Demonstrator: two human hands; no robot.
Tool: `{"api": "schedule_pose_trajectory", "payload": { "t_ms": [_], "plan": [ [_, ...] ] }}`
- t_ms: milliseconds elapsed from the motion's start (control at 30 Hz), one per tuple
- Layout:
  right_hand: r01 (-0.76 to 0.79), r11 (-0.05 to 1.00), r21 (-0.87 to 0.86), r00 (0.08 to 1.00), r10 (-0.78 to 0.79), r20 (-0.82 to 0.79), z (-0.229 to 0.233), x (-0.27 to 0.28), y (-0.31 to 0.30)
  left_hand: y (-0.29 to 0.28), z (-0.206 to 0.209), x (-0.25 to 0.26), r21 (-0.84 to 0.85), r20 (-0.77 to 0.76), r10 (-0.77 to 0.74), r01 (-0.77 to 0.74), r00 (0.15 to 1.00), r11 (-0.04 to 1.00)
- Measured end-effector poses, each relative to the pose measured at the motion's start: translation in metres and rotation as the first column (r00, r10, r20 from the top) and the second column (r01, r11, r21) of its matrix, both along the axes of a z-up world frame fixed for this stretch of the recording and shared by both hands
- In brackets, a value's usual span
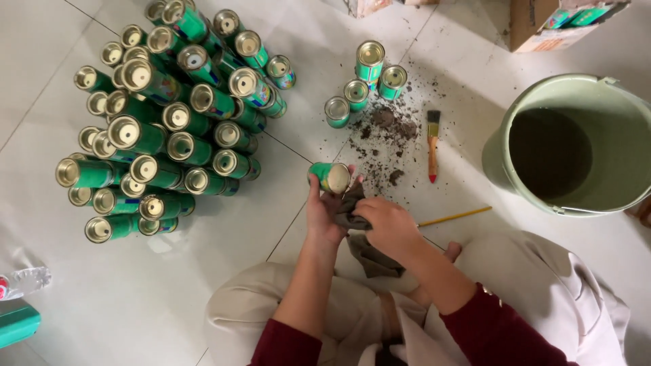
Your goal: Cleaning dirt and debris from the bottom of metal cans using a brush and a cloth.
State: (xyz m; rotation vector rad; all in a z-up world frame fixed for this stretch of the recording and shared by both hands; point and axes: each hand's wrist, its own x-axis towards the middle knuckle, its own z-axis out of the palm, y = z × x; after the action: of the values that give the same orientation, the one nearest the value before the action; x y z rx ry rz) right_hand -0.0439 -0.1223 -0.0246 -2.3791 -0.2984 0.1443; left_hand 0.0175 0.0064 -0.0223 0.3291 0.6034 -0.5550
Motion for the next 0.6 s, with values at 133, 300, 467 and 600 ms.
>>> {"api": "schedule_pose_trajectory", "payload": {
  "t_ms": [133,300,467,600],
  "plan": [
    [-0.139,0.984,0.114,0.934,0.168,-0.314,0.073,0.005,-0.001,0.001,0.001,-0.001,0.055,0.086,-0.014,0.01,0.996,0.998],
    [0.032,0.945,0.324,0.904,0.111,-0.413,0.093,-0.007,-0.001,0.033,0.033,-0.002,0.647,0.144,-0.378,0.202,0.915,0.735],
    [-0.223,0.904,-0.365,0.904,0.052,-0.424,-0.016,-0.031,0.005,0.021,0.042,-0.015,0.707,0.169,-0.497,0.247,0.851,0.663],
    [-0.354,0.842,-0.408,0.874,0.143,-0.464,-0.092,-0.034,0.008,0.022,0.049,-0.017,0.88,0.031,-0.736,0.331,0.676,0.34]
  ]
}}
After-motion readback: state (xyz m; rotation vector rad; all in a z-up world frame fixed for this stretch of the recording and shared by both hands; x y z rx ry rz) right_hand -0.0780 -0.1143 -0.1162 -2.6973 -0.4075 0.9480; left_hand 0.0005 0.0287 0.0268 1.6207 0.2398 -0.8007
